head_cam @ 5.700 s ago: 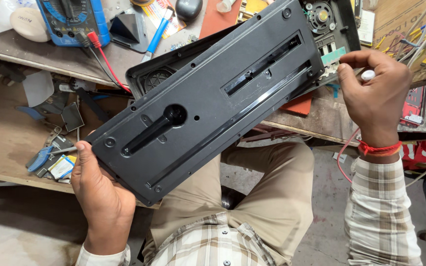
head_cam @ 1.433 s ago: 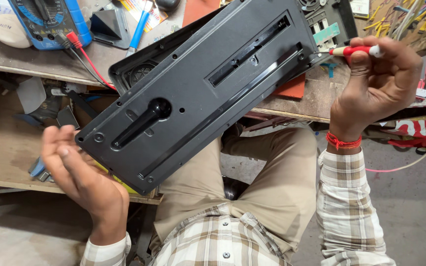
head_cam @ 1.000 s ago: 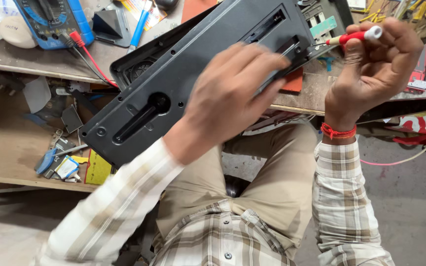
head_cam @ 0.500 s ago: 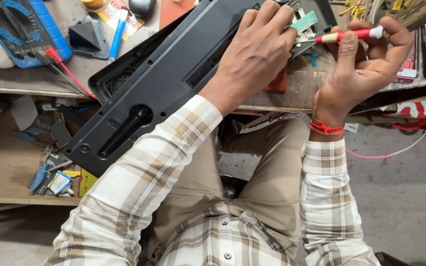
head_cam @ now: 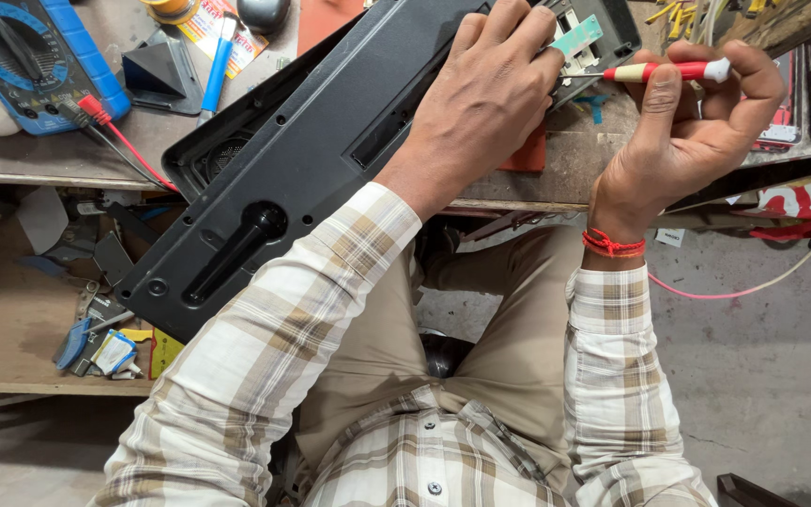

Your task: The person uses a red-handled screwdriver to remove screws from the back of a black electronic device. They then pry open the casing and separate the back cover to reveal the internal circuit board and components.

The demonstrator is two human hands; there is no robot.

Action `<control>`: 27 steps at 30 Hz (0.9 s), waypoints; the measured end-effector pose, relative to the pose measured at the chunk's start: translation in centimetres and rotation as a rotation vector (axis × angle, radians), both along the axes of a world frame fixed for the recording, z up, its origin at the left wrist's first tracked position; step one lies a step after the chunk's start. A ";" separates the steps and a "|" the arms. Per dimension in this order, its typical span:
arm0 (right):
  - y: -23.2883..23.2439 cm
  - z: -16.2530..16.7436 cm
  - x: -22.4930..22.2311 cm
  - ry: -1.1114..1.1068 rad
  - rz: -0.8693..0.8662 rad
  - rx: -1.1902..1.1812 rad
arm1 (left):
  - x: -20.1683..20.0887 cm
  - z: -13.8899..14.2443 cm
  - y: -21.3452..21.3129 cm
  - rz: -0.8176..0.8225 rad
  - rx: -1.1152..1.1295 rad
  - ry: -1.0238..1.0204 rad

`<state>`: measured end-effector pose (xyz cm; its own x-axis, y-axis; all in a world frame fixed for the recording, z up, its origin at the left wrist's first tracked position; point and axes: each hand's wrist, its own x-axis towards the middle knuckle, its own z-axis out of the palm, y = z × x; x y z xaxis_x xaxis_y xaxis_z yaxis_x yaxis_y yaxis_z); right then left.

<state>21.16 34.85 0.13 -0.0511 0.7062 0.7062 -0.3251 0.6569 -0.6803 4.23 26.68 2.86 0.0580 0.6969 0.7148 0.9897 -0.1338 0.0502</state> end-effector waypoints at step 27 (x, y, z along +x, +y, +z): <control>-0.5 0.0 0.0 -0.010 0.044 -0.033 | 0.0 -0.1 -0.1 0.008 0.004 -0.017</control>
